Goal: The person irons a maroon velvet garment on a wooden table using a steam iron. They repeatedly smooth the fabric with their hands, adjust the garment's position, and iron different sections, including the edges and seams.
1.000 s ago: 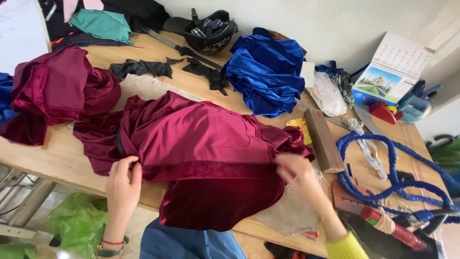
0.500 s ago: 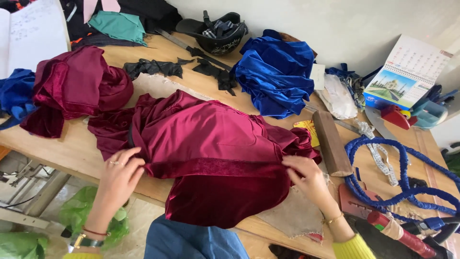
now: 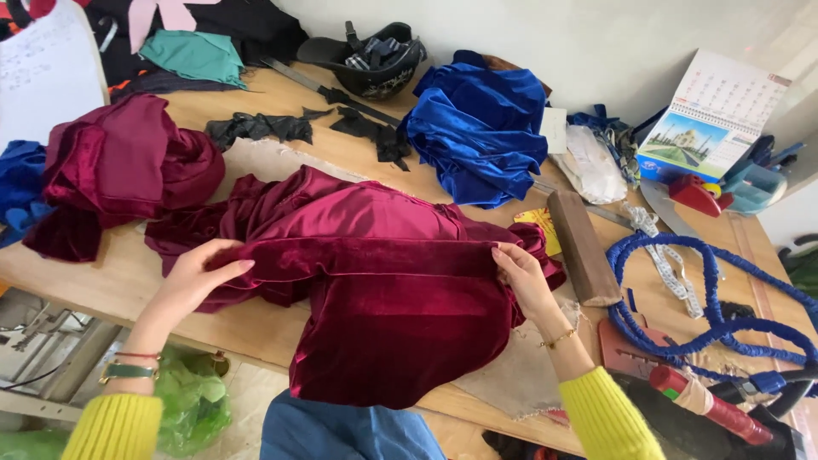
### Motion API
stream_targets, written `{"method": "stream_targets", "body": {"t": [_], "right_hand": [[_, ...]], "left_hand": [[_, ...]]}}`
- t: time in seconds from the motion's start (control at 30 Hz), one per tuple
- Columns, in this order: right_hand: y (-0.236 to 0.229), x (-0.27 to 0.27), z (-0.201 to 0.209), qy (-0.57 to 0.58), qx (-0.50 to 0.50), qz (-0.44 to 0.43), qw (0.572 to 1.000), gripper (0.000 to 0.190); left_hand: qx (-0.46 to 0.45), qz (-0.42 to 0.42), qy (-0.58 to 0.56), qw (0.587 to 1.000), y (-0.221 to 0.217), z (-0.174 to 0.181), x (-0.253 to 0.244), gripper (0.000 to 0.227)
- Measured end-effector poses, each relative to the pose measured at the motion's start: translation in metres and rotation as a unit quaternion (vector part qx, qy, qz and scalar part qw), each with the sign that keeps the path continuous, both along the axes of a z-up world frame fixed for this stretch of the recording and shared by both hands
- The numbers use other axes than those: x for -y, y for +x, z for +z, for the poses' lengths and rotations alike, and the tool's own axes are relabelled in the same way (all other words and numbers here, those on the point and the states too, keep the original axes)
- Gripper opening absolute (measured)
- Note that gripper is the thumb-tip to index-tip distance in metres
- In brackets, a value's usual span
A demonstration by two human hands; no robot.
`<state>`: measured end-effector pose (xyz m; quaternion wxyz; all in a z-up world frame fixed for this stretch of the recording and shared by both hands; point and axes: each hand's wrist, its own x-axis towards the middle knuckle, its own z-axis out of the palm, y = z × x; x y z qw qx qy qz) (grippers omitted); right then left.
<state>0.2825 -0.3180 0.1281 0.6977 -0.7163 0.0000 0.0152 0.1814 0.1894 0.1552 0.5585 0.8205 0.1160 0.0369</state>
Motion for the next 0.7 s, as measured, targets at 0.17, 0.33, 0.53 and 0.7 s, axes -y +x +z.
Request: {"method": "stream_targets", "body": {"t": [0.17,0.33,0.53,0.7], "right_hand": [[0.002,0.012,0.006,-0.003,-0.034,0.046,0.998,0.016],[0.004,0.014,0.008,0.022,-0.008,0.042,0.999,0.011],[0.017,0.023,0.017,0.047,0.061,0.060,0.995,0.015],[0.013,0.025,0.062,0.085,0.042,0.045,0.994,0.015]], "left_hand": [[-0.057,-0.010,0.077,0.995,0.003,-0.001,-0.017,0.030],[-0.116,-0.019,0.125,0.985,-0.004,0.003,-0.032,0.029],[-0.091,0.015,0.049,0.994,-0.010,0.052,-0.027,0.031],[0.019,-0.071,-0.177,0.982,0.009,0.051,-0.063,0.016]]}}
